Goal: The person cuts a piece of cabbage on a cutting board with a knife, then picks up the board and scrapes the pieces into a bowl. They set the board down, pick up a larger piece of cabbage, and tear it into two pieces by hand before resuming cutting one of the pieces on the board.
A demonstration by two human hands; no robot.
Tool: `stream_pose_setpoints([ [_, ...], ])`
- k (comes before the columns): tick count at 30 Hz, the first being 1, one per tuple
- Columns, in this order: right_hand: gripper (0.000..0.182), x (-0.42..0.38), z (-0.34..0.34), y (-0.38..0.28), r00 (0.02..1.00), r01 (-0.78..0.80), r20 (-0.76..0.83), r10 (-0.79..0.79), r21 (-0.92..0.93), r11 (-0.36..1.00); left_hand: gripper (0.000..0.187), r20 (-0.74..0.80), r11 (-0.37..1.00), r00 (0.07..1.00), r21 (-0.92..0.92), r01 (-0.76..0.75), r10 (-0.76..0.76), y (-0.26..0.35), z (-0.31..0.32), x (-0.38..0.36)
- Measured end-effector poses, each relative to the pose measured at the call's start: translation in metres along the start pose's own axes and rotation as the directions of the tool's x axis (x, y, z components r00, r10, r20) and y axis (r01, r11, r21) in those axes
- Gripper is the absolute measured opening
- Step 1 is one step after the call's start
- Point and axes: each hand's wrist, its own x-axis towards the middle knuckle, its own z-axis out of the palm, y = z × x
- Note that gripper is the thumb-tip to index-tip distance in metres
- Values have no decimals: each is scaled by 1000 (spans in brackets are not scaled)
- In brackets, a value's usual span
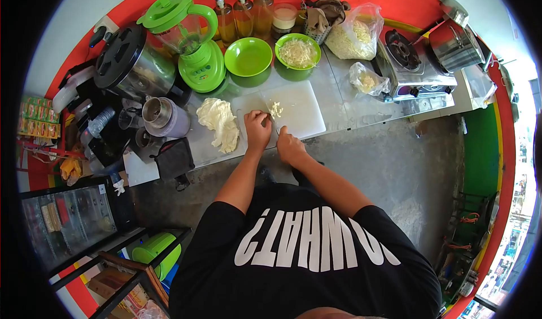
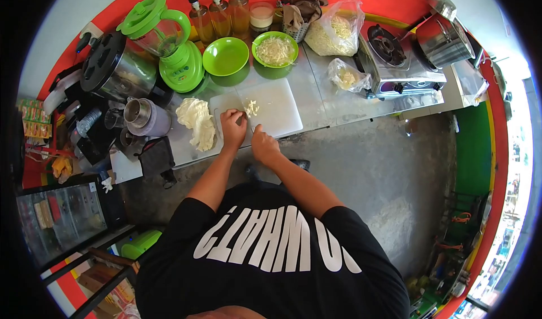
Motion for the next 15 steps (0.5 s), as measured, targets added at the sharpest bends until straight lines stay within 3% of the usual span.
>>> stream_pose_setpoints([
  [3,24,-1,-8,15,996,91,-8,-91,-42,995,23,58,1000,998,10,3,-4,8,-15,-6],
  [5,29,-9,-13,26,994,52,-99,-53,-9,999,35,115,1000,993,22,-17,15,12,-34,-8],
  [9,35,-20,-19,45,988,120,-92,-125,-64,991,34,57,996,997,78,-51,47,20,-83,-1],
  [12,36,-22,-18,47,979,200,-34,-203,-70,977,38,-73,970,997,242,-16,35,7,-113,0],
  [14,35,-23,-14,47,964,265,-16,-266,-59,962,51,-199,920,979,377,107,-32,-3,-126,-4],
  [15,35,-22,-13,48,962,271,-17,-272,-52,961,63,-180,869,972,445,216,-149,-9,-128,-7],
])
